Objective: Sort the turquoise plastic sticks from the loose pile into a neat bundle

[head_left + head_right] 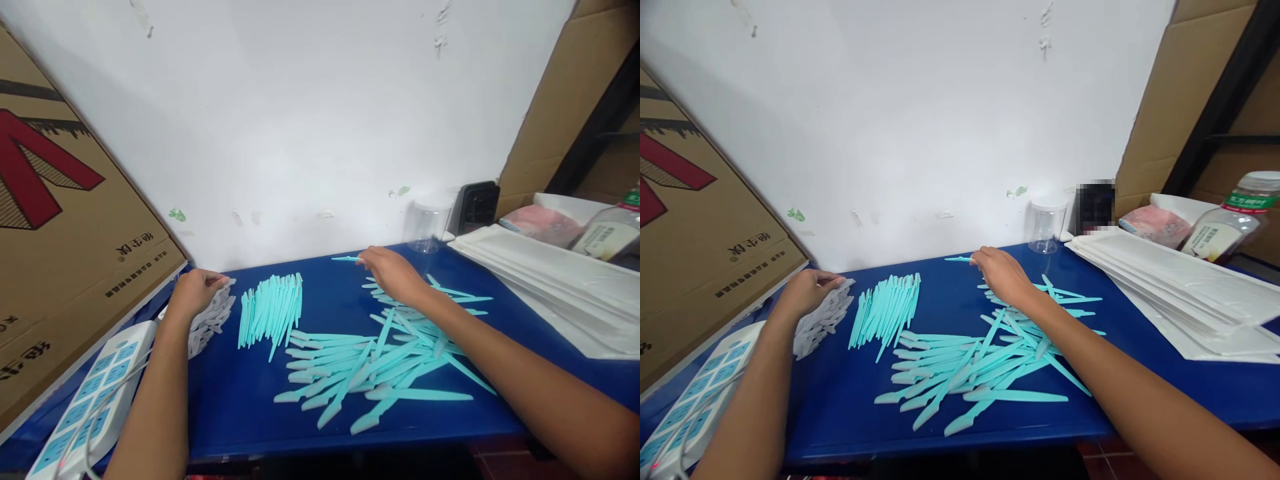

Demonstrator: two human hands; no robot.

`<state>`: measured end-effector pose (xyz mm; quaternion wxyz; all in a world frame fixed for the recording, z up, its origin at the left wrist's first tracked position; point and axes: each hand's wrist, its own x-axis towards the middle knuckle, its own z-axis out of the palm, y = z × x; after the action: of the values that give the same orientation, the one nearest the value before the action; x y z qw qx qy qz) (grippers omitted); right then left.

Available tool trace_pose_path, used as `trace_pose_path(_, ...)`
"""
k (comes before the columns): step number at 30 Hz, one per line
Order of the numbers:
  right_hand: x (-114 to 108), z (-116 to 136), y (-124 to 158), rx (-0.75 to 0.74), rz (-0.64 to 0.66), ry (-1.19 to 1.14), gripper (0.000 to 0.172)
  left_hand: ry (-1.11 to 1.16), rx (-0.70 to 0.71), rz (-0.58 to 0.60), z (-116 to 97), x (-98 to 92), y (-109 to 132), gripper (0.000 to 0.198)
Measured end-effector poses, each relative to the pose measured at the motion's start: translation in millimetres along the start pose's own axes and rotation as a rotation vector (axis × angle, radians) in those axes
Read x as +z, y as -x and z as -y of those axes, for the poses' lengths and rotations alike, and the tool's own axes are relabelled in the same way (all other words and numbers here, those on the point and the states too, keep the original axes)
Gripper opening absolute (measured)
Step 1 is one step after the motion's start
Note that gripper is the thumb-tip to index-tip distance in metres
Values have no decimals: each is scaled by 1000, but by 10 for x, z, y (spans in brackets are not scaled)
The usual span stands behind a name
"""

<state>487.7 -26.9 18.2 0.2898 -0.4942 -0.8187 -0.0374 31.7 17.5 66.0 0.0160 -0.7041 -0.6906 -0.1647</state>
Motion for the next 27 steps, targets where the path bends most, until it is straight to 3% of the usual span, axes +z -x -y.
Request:
trace_pose_path(4, 43, 1, 15, 6, 18, -24, 26, -102, -103, 126, 302, -12, -31, 36)
trace_pose_path(9, 39, 23, 25, 32, 47, -49, 25, -240, -159, 225, 420, 41, -41, 36)
trace_pose_path(13, 68, 66, 31, 22, 38, -120, 26, -268, -177, 215, 410, 61, -26, 42)
trace_pose_path(15, 80, 102, 29, 19, 13, -194, 28, -301, -161, 137, 343, 58, -15, 47)
trace_pose_path(18, 85, 192, 24, 37, -36, -371, 31, -289, -28, -116, 61, 81, 23, 49)
trace_pose_path(21, 99, 317, 29, 78, -63, -573, 34, 55, 194, -297, -485, 197, 141, 45)
trace_pose_path(24, 118, 456, 53, 133, -46, -746, 35, 583, 329, -211, -1145, 396, 377, 38)
trace_pose_path(27, 112, 597, 87, 143, 16, -857, 35, 881, 366, -61, -1647, 567, 652, 33)
